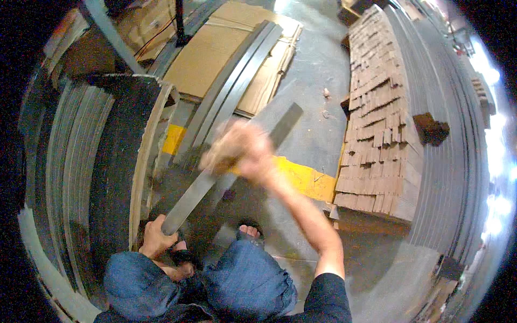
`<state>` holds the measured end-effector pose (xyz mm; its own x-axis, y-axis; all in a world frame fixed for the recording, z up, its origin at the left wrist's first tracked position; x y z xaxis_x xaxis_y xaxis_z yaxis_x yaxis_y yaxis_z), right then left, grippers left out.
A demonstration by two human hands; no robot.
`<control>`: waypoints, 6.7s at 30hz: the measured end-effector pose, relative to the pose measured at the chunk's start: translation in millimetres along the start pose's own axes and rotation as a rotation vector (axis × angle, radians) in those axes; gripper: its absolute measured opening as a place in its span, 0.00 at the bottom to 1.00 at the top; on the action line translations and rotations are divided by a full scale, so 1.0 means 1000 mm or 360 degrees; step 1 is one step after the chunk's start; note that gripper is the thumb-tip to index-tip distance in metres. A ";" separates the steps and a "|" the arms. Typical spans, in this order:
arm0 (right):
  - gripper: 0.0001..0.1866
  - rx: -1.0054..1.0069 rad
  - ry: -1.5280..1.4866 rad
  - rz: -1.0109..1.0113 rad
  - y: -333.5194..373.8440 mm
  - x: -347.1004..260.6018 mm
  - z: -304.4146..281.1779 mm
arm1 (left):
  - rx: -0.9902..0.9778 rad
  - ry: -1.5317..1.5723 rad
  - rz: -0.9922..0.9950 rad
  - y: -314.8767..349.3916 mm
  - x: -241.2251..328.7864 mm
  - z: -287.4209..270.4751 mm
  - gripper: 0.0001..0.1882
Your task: The person wipes individual long grey slats with a cloth and then gathers a bundle of them together to place on a pallet.
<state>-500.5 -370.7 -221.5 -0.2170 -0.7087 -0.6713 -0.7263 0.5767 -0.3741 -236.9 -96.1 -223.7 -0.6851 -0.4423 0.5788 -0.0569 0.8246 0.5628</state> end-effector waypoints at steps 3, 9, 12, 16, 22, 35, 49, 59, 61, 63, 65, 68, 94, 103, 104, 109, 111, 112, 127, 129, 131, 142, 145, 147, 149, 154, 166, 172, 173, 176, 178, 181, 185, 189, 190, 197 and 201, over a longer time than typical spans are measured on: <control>0.34 -0.0896 0.0590 -0.0451 0.013 -0.055 0.059 | 0.0023 0.0006 0.0163 -0.018 0.010 -0.006 0.17; 0.31 -0.0554 0.1088 -0.0334 -0.018 0.034 -0.004 | 0.0144 -0.0105 0.0134 0.020 -0.001 -0.038 0.17; 0.25 -0.0612 0.1644 -0.0023 -0.033 0.108 -0.104 | 0.0086 -0.0238 0.0023 0.054 -0.016 -0.037 0.18; 0.18 0.0039 0.0079 0.0954 -0.015 0.166 -0.196 | 0.0032 -0.0213 -0.0119 0.077 -0.007 -0.038 0.21; 0.25 0.0813 -0.2371 0.0319 -0.001 0.121 -0.153 | 0.0065 0.0119 0.0306 0.017 -0.011 -0.003 0.25; 0.24 0.0584 -0.1676 0.0721 0.009 -0.064 0.080 | 0.0100 0.0463 0.0704 -0.086 0.074 0.036 0.24; 0.21 0.0127 0.0602 -0.0419 -0.042 -0.093 0.008 | 0.0369 0.1963 0.1189 -0.027 0.132 -0.091 0.25; 0.26 0.0234 0.0172 0.0871 0.059 0.073 -0.045 | 0.0606 0.1601 0.1316 -0.010 0.091 -0.125 0.17; 0.26 0.0412 0.0032 0.1227 0.069 0.061 -0.059 | 0.0601 0.1574 0.1358 -0.015 0.091 -0.126 0.16; 0.28 0.0436 -0.0253 0.0565 0.043 0.015 -0.047 | 0.0591 0.1526 0.1367 -0.022 0.095 -0.114 0.16; 0.44 0.0102 -0.0817 0.0506 0.011 -0.043 -0.020 | 0.0553 0.1593 0.1360 -0.033 0.108 -0.098 0.16; 0.48 -0.0333 0.0149 -0.0241 -0.039 -0.111 0.025 | 0.0465 0.1561 0.1471 -0.038 0.118 -0.085 0.16; 0.40 0.0566 -0.2029 0.0385 0.019 -0.065 0.064 | -0.0009 0.0036 0.0600 -0.034 0.168 -0.118 0.13; 0.19 0.1211 -0.2132 0.0970 -0.011 -0.006 -0.034 | -0.0742 0.0303 0.0223 -0.022 0.094 -0.083 0.16; 0.19 0.1348 -0.2000 0.0845 -0.012 0.021 -0.048 | -0.0801 0.0391 0.0235 -0.011 0.081 -0.087 0.16; 0.16 0.1243 -0.1724 0.0812 -0.006 0.050 -0.048 | -0.0184 -0.0254 0.0234 0.023 0.047 -0.075 0.27; 0.14 0.1093 -0.1769 0.0768 -0.007 0.038 -0.039 | 0.0155 -0.0305 0.0302 0.035 0.042 -0.071 0.30; 0.13 0.0986 -0.1825 0.0792 -0.004 0.046 -0.034 | 0.0225 -0.0246 0.0346 0.042 0.040 -0.073 0.31; 0.23 0.0388 -0.1838 0.1168 0.013 0.030 0.063 | 0.0879 -0.0270 0.0016 0.113 -0.124 -0.113 0.32; 0.24 0.0324 -0.1813 0.1195 0.018 0.031 0.069 | 0.0897 -0.0206 -0.0021 0.110 -0.134 -0.110 0.32; 0.24 0.0309 -0.1806 0.1193 0.018 0.024 0.072 | 0.0866 -0.0245 -0.0241 0.107 -0.147 -0.105 0.31; 0.19 0.0025 -0.1658 0.1209 0.023 0.004 0.082 | 0.1029 -0.0137 0.0545 0.032 0.029 -0.140 0.13; 0.18 0.0012 -0.1684 0.1254 0.026 -0.012 0.081 | 0.1160 0.0061 0.1131 0.023 0.101 -0.154 0.23; 0.17 -0.0115 -0.1574 0.1279 0.023 -0.016 0.074 | 0.1193 0.0046 0.1377 0.023 0.144 -0.178 0.21; 0.17 -0.0355 -0.1484 0.1309 0.016 -0.020 0.056 | 0.1110 -0.0018 0.1530 0.019 0.174 -0.193 0.20; 0.28 -0.1214 -0.0242 0.1001 -0.089 -0.042 0.000 | 0.0866 -0.0317 0.1646 0.019 0.234 -0.241 0.19; 0.31 -0.0481 -0.0590 0.0766 -0.202 -0.002 0.023 | 0.0564 -0.0629 0.1432 0.005 0.218 -0.274 0.18; 0.31 -0.0319 -0.0156 0.0840 -0.161 0.048 -0.011 | 0.0476 -0.0560 0.1440 0.008 0.230 -0.271 0.17; 0.30 -0.0289 -0.0169 0.0854 -0.161 0.050 -0.014 | 0.0484 -0.0569 0.1420 0.013 0.226 -0.273 0.17; 0.29 -0.0305 -0.0168 0.1145 -0.158 0.053 -0.026 | 0.0473 -0.0599 0.1387 0.023 0.230 -0.273 0.17; 0.26 -0.0340 -0.0118 0.1082 -0.150 0.048 -0.032 | 0.0458 -0.0621 0.1370 0.028 0.226 -0.272 0.17; 0.22 -0.0417 0.0286 0.0966 -0.135 0.084 -0.033 | 0.0432 -0.0632 0.1384 0.037 0.224 -0.269 0.18; 0.22 -0.0645 0.0359 0.1200 -0.134 0.088 -0.030 | 0.0363 -0.0717 0.1330 0.050 0.222 -0.274 0.18; 0.25 -0.0699 0.0351 0.1237 -0.119 0.111 -0.035 | 0.0232 -0.0796 0.1305 0.071 0.219 -0.285 0.18; 0.27 -0.0681 0.0282 0.1239 -0.126 0.116 -0.046 | 0.0212 -0.0835 0.1342 0.073 0.225 -0.291 0.18; 0.32 -0.0904 0.0097 0.1379 -0.108 0.119 -0.020 | -0.0219 -0.0807 0.1271 0.129 0.233 -0.301 0.20; 0.30 -0.0978 0.0071 0.1210 -0.115 0.123 -0.021 | 0.0820 -0.0274 0.1936 0.087 0.184 -0.231 0.12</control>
<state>-457.1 -532.5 -247.3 -0.7831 -0.2575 -0.5661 -0.5931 0.5831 0.5552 -200.6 -186.9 68.2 -0.5754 0.6846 0.4475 0.4126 0.7154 -0.5639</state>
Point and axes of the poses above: each hand's wrist, its own y-axis away from the middle knuckle, its own z-axis out of the palm, x = y × z, the point moved 1 cm from there along -y, towards the middle knuckle, and after that the axes turned 15 degrees about -x, right-handed, at the moved point
